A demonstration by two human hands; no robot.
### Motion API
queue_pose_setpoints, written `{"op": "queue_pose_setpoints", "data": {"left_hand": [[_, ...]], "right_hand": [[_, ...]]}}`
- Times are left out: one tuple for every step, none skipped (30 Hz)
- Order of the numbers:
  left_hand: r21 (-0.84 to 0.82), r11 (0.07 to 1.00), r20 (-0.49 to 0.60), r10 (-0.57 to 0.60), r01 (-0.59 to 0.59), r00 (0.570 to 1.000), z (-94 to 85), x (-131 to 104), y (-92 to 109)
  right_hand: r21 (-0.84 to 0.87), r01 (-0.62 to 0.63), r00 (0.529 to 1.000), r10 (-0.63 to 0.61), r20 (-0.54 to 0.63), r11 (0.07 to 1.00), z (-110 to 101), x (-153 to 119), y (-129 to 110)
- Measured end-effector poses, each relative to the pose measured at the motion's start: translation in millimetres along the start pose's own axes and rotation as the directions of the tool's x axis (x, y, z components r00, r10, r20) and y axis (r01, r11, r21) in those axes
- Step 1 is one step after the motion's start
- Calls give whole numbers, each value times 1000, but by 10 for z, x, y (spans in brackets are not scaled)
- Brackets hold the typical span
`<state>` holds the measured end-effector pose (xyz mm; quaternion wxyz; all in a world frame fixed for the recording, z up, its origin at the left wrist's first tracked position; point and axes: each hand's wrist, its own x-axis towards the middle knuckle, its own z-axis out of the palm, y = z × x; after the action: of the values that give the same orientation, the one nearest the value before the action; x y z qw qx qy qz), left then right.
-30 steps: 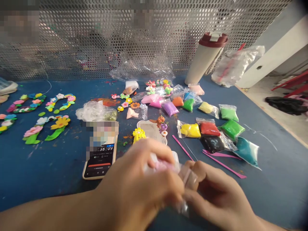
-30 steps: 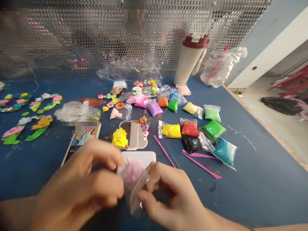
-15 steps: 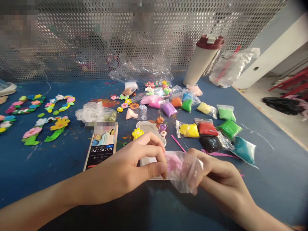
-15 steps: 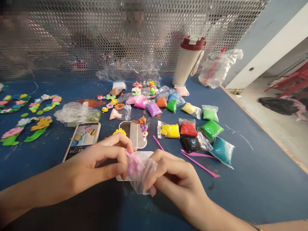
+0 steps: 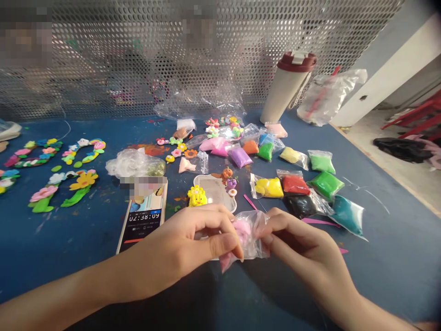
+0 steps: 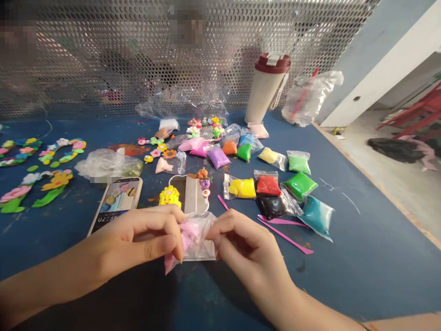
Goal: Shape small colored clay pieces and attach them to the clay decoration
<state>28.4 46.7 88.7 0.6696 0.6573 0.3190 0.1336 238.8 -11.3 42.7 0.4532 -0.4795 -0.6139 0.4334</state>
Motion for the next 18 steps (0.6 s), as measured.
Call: {"op": "queue_pose_setpoints", "data": {"left_hand": [[-16, 1000, 7, -3, 3, 1000, -1, 2, 5], [-29, 1000, 16, -4, 4, 1000, -2, 4, 14], [-38, 999, 26, -4, 5, 1000, -3, 5, 24], [-40, 999, 35, -6, 8, 999, -4, 4, 33], [-38, 999, 44, -8, 10, 999, -4, 2, 42], [-32, 999, 50, -12, 14, 999, -5, -1, 48], [-23, 1000, 52, -20, 21, 998, -4, -5, 52], [-15, 1000, 47, -27, 27, 999, -3, -10, 52], [-9, 1000, 34, -29, 29, 999, 0, -15, 50], [5, 1000, 18, -27, 27, 999, 5, -19, 46], [26, 999, -1, -21, 21, 1000, 11, -22, 40], [57, 998, -26, -13, 15, 1000, 18, -25, 33], [91, 996, -47, -3, 7, 999, 25, -26, 25], [127, 992, -66, 7, 2, 998, 33, -27, 18], [158, 987, -81, 18, -5, 997, 39, -27, 12], [178, 984, -91, 32, -15, 995, 45, -26, 7], [189, 982, -95, 47, -29, 994, 49, -25, 3], [194, 980, -93, 61, -42, 994, 52, -24, 0]], "right_hand": [[3, -20, 1000, 20, -5, 1000, 5, -4, -1], [6, -36, 999, 36, -8, 999, 9, -9, -1], [9, -44, 999, 44, -10, 999, 11, -13, 0], [13, -43, 999, 43, -9, 999, 12, -15, 2], [16, -35, 999, 35, -8, 999, 11, -16, 7], [21, -24, 1000, 24, -6, 999, 9, -15, 14], [30, -16, 1000, 16, -3, 999, 6, -11, 23], [47, -13, 1000, 13, 5, 999, 4, -6, 33], [72, -20, 1000, 19, 15, 997, 1, 1, 44], [103, -41, 999, 38, 31, 994, 0, 8, 53], [135, -74, 997, 69, 45, 988, 0, 16, 60], [163, -116, 992, 107, 60, 980, 1, 23, 64], [184, -156, 987, 145, 71, 970, 2, 30, 65], [194, -190, 981, 178, 77, 962, 5, 36, 64], [197, -216, 976, 204, 80, 956, 7, 40, 63], [198, -231, 972, 219, 81, 952, 10, 43, 62], [205, -240, 970, 227, 85, 949, 13, 45, 63], [221, -243, 969, 228, 92, 944, 16, 45, 67]]}}
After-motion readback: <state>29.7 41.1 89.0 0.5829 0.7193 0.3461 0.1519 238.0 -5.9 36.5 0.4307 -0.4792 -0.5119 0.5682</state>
